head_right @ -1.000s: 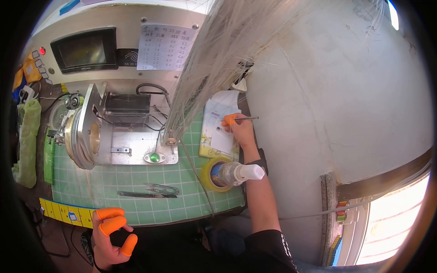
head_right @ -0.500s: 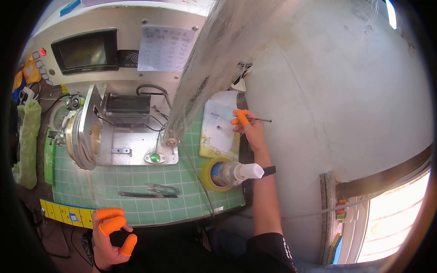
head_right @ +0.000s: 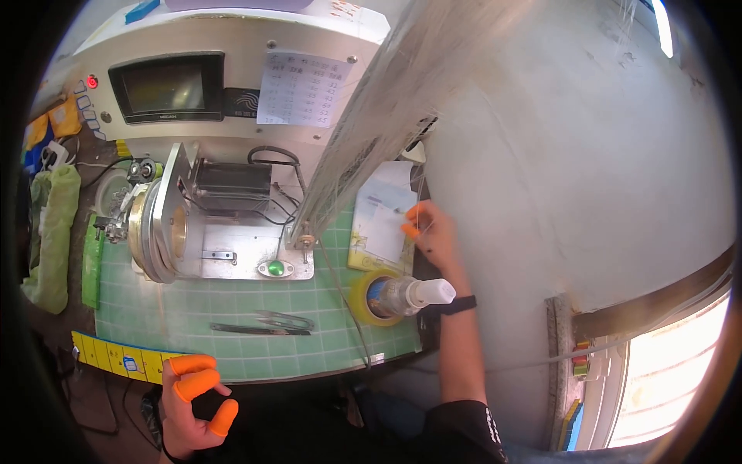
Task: The person is preparing and testing an optical fiber using a precision cutting and splicing machine.
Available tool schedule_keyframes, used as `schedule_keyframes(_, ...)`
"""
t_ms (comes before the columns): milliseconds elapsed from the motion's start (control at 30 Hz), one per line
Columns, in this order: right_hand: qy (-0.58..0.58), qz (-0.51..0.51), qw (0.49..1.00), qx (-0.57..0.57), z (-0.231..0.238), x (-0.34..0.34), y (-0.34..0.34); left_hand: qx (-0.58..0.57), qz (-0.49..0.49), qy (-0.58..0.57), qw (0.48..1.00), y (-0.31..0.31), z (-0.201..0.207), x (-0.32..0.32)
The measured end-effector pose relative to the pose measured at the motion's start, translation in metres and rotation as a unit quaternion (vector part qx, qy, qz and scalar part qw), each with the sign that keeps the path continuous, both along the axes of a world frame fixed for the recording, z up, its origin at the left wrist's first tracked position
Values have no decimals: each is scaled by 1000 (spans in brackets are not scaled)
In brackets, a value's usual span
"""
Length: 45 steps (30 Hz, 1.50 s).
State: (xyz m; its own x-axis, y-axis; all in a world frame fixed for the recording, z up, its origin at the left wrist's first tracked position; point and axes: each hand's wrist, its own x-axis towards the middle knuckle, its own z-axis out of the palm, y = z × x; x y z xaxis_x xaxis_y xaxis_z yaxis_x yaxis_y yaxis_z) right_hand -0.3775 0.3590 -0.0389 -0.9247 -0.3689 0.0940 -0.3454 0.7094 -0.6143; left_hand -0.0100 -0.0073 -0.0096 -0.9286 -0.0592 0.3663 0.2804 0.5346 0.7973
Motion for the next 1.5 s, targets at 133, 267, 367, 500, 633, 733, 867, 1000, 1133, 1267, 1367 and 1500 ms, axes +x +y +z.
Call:
schedule_keyframes(133,57,-81,978,-182,85,33,2,9,15,0,1000,3,-1,2)
schedule_keyframes(267,99,-62,960,-253,178,129,-14,-11,-2,28,1000,7,3,-4)
schedule_keyframes(367,195,103,947,-235,164,194,-52,4,-23,28,999,10,11,-6)
schedule_keyframes(500,-28,367,926,-86,144,215,-97,94,-95,-9,991,14,14,-20)
schedule_keyframes(633,-49,358,930,-71,117,230,-129,118,-146,-71,980,9,26,-24)
schedule_keyframes(733,-76,350,928,-103,113,233,-137,141,-82,-39,986,8,20,-16)
schedule_keyframes(867,-279,239,893,-259,120,236,-130,302,7,-110,947,5,9,6)
schedule_keyframes(1000,-304,406,817,-276,86,222,-108,398,19,-79,914,11,6,7)
schedule_keyframes(1133,-236,327,862,-307,94,232,-135,383,-22,-80,920,7,6,7)
schedule_keyframes(1267,-305,287,861,-288,85,240,-139,322,-44,-120,938,0,9,4)
schedule_keyframes(1367,-378,273,825,-319,79,236,-140,292,-92,-93,947,-3,4,-5)
schedule_keyframes(1500,-368,393,784,-309,65,222,-148,291,-97,-101,946,-6,7,-8)
